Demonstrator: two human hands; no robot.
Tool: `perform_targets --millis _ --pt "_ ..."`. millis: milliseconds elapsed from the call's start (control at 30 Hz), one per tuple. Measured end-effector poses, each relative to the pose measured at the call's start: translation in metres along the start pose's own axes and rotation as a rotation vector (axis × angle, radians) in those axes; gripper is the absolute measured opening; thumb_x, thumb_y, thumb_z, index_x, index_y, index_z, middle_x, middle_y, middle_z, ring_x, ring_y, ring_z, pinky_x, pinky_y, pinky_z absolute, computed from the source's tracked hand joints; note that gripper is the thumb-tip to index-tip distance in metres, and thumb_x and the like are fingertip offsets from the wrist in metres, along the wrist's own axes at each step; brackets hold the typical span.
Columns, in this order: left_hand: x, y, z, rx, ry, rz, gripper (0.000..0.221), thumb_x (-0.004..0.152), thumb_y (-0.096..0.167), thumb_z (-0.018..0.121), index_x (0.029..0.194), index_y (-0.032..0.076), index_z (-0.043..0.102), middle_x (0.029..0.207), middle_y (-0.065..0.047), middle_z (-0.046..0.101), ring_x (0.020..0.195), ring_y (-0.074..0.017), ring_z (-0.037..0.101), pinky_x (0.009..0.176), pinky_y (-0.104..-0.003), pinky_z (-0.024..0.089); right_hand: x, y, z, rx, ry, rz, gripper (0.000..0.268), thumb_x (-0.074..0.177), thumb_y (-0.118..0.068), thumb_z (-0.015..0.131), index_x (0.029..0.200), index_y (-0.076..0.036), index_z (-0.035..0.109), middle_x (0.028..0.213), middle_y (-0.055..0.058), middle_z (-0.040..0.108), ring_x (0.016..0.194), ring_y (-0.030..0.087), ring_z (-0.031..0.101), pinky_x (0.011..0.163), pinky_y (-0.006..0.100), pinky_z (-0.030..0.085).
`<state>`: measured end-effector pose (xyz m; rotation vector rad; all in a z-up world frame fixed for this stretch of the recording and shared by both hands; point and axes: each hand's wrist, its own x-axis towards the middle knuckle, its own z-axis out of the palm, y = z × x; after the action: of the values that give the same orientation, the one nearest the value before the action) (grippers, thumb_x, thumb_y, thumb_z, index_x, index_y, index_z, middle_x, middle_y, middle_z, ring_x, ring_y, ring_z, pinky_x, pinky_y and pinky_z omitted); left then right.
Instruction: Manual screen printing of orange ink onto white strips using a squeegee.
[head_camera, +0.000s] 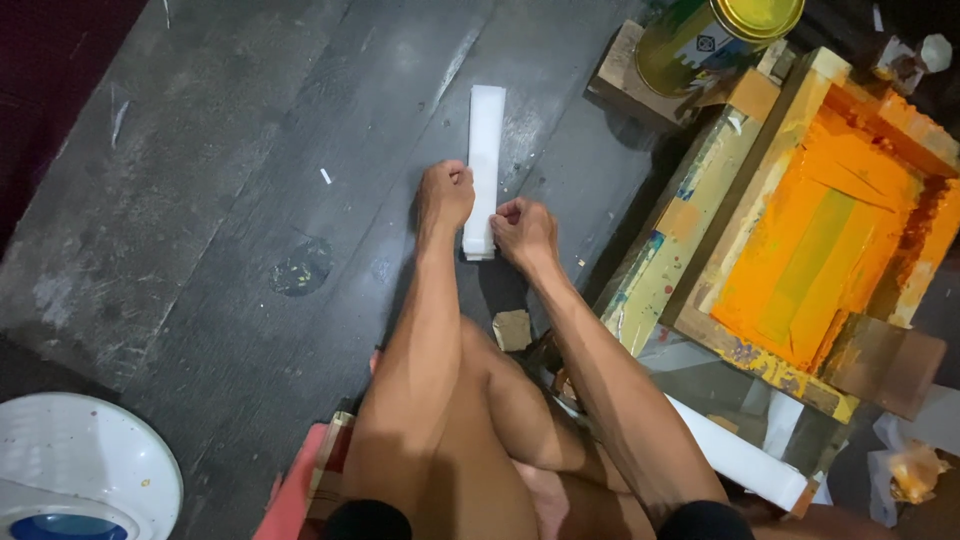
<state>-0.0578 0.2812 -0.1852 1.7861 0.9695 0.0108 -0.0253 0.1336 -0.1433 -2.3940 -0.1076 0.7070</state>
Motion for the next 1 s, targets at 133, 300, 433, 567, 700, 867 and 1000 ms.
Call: perform_targets --millis 133,300,433,567,700,867,1000 --pt "0.013 -0.016 0.01 -0.013 0.042 0.027 0.03 0.095 0.029 0.058 0.109 0.01 0.076 0.099 -0.014 0.076 0.101 -0.0369 0.072 0.082 -0.046 0.057 0.002 0.002 -0.002 -0.027 0.023 -0.031 0.019 0.083 -0.029 0.076 0.097 -0.017 0.079 0.087 0.008 0.077 0.088 0.034 0.075 0.073 0.044 0.057" --pt "-0.018 0.011 -0.01 -0.012 0.123 0.1 0.036 0.096 0.024 0.06 0.123 0.002 0.07 0.11 -0.021 0.073 0.109 -0.0397 0.069 0.091 -0.048 0.056 -0.038 -0.024 -0.041 0.291 0.192 -0.39 0.018 0.094 -0.014 0.066 0.107 -0.003 0.074 0.084 0.021 0.073 0.076 0.035 0.073 0.068 0.044 0.055" --pt "-0.073 0.047 -0.025 -0.004 0.102 0.216 0.036 0.099 0.018 0.057 0.126 -0.003 0.067 0.113 -0.027 0.067 0.112 -0.0451 0.065 0.094 -0.049 0.055 -0.099 -0.012 -0.083 0.537 0.209 -0.464 0.019 0.099 -0.007 0.06 0.115 -0.001 0.069 0.083 0.017 0.073 0.069 0.021 0.069 0.069 0.037 0.057" --pt "-0.142 0.078 -0.015 -0.103 0.096 0.615 0.028 0.102 0.012 0.056 0.123 -0.003 0.067 0.1 -0.021 0.061 0.084 -0.0326 0.065 0.07 -0.035 0.055 -0.169 0.066 -0.137 0.523 0.387 -0.49 0.017 0.098 -0.008 0.066 0.114 -0.006 0.074 0.083 0.012 0.075 0.073 0.02 0.073 0.069 0.033 0.059" --pt "-0.208 0.088 0.005 -0.086 -0.024 0.904 0.028 0.105 0.005 0.054 0.127 -0.004 0.067 0.102 -0.021 0.06 0.094 -0.0412 0.063 0.078 -0.043 0.053 -0.244 0.136 -0.196 0.398 0.552 -0.399 0.02 0.099 -0.007 0.066 0.117 -0.006 0.075 0.088 0.013 0.077 0.08 0.02 0.072 0.075 0.037 0.058" --pt "-0.262 0.105 0.037 -0.046 -0.138 1.031 0.026 0.103 0.01 0.057 0.125 0.006 0.071 0.102 -0.012 0.062 0.097 -0.0334 0.062 0.087 -0.041 0.05 -0.288 0.197 -0.239 0.219 0.784 -0.379 0.018 0.1 -0.002 0.068 0.116 -0.006 0.076 0.085 0.012 0.075 0.077 0.025 0.069 0.071 0.036 0.055" --pt "-0.291 0.116 0.057 -0.001 -0.246 1.028 0.025 0.104 0.016 0.058 0.122 0.011 0.074 0.101 -0.007 0.063 0.097 -0.0272 0.062 0.09 -0.04 0.048 -0.293 0.231 -0.244 0.135 0.902 -0.361 0.015 0.1 -0.006 0.071 0.113 -0.009 0.077 0.089 0.01 0.075 0.084 0.03 0.069 0.071 0.038 0.053"
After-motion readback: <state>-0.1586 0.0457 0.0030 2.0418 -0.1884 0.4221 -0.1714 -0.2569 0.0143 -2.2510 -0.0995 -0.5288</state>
